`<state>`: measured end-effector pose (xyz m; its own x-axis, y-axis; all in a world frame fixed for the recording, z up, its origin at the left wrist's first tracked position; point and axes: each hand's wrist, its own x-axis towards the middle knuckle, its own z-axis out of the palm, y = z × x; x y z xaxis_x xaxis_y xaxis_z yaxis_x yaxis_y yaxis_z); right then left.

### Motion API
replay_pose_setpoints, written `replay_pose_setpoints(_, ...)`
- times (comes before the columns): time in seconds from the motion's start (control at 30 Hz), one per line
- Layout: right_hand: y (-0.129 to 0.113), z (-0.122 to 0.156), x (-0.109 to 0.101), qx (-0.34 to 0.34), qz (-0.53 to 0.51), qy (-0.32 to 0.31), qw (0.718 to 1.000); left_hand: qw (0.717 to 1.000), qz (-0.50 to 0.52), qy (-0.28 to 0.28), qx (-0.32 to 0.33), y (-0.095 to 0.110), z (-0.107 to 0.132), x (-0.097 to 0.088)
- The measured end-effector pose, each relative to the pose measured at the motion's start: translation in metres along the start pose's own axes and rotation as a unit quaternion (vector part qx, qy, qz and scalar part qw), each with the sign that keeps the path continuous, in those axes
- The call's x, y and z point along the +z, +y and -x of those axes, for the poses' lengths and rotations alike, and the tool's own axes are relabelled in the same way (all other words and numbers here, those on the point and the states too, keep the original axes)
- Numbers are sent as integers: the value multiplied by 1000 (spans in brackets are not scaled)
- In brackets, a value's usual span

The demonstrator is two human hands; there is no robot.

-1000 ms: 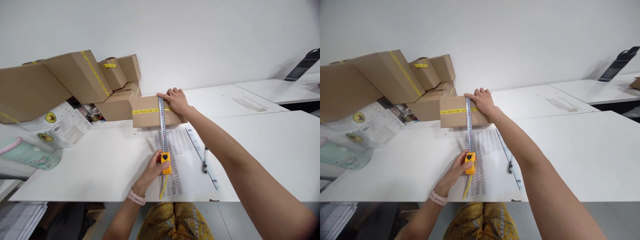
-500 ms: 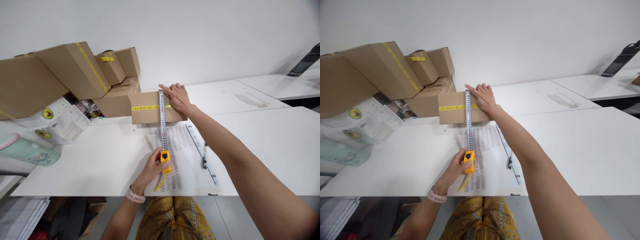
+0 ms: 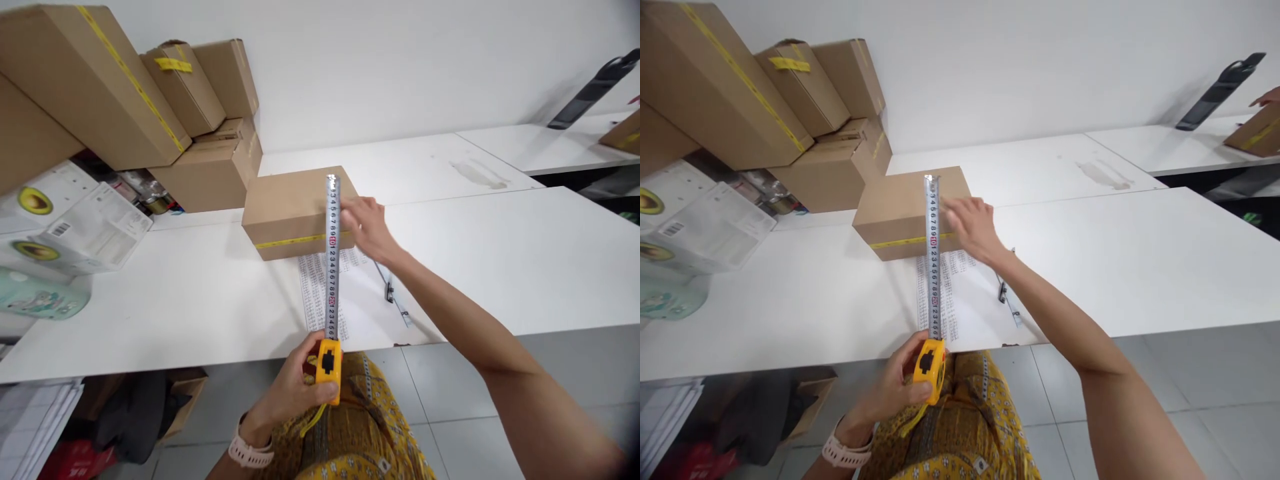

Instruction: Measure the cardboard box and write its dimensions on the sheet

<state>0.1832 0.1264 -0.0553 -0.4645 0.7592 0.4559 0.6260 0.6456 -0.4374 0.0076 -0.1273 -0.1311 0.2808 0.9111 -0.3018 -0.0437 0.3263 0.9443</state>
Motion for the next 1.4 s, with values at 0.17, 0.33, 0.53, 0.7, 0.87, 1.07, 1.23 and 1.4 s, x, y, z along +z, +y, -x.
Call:
replay_pose_setpoints(0.17,-7,8,-48,54,-302,68,949,995,-89,-11,-32,3,7,8)
replay_pose_setpoints(0.33,-17,42,-61,66,-440,103,889,985,-167,-22,-41,7,12,12)
replay_pose_setpoints(0.53,-60,122,-19,49,-425,46,903,980,-178,90,-2,8,18,21)
replay_pose_setpoints(0.7,-56,149,13,-57,-267,71,959,940,-257,193,114,15,10,20)
replay_pose_setpoints(0.87,21,119,4,245,24,105,964,833,-366,311,275,62,-9,-16)
replay_pose_setpoints(1.07,66,92,9,336,153,-102,924,647,-571,416,286,160,-66,-69)
replay_pose_setpoints(1.23,77,101,10,329,3,-36,944,628,-643,377,224,202,-118,-97)
replay_pose_setpoints(1.4,83,108,-8,298,-453,129,830,642,-646,359,203,205,-142,-110)
